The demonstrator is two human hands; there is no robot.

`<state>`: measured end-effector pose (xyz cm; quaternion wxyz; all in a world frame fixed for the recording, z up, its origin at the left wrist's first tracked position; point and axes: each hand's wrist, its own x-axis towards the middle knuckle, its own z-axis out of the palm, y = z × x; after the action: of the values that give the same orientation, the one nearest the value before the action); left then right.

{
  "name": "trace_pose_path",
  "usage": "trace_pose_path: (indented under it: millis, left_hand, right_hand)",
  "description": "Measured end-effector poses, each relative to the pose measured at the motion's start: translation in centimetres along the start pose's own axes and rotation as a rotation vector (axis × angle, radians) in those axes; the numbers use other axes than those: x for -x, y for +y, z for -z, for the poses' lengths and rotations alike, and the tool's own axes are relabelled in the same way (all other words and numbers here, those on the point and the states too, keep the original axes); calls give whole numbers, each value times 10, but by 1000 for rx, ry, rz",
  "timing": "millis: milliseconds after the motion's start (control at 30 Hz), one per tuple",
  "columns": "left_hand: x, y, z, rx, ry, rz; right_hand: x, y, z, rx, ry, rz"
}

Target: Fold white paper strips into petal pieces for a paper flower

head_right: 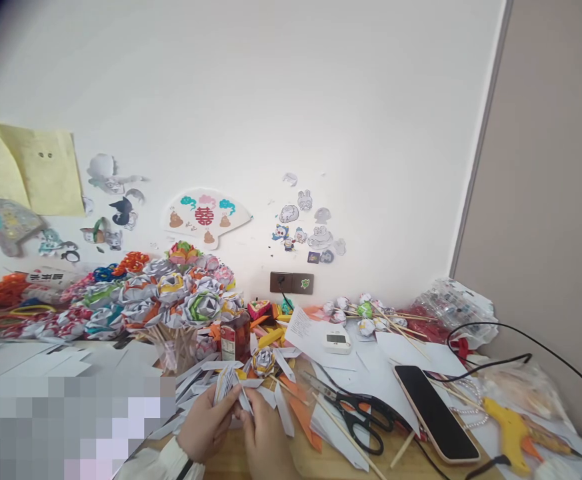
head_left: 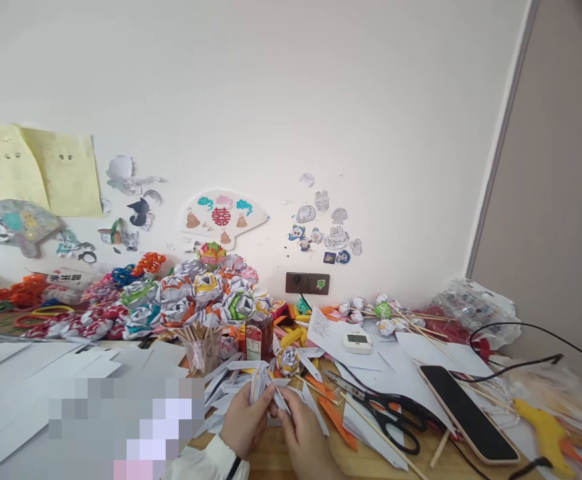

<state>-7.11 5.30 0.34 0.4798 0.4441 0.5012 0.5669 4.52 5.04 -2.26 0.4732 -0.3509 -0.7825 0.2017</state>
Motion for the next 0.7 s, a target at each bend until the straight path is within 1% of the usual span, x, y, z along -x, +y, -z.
trace_pose_path:
  millis: [100, 167, 300, 367, 500, 567, 633, 700]
  left_hand:
    - [1, 2, 0, 27, -39, 35]
    - [1, 1, 1, 58, -47, 62]
    - [0, -2, 1, 79, -44, 85]
    - [0, -3, 1, 56, -20, 71]
    - [0, -2, 3, -77, 48, -55]
    - [0, -1, 3, -143, 74, -93]
    - [1, -2, 1, -183, 90, -74]
    - [2, -2, -1, -191, 95, -42]
  right_hand:
    - [0, -3, 1, 13, 76, -20]
    - [0, -5, 2, 23, 87, -24]
    - [0, -6, 1, 59, 38, -32]
    - [1, -5, 1, 73, 11, -34]
    - [3, -3, 0, 117, -15, -25]
    - [4, -2, -1, 161, -18, -16]
    - [3, -1, -2, 236, -46, -23]
    - [2, 0, -3, 337, -104, -46]
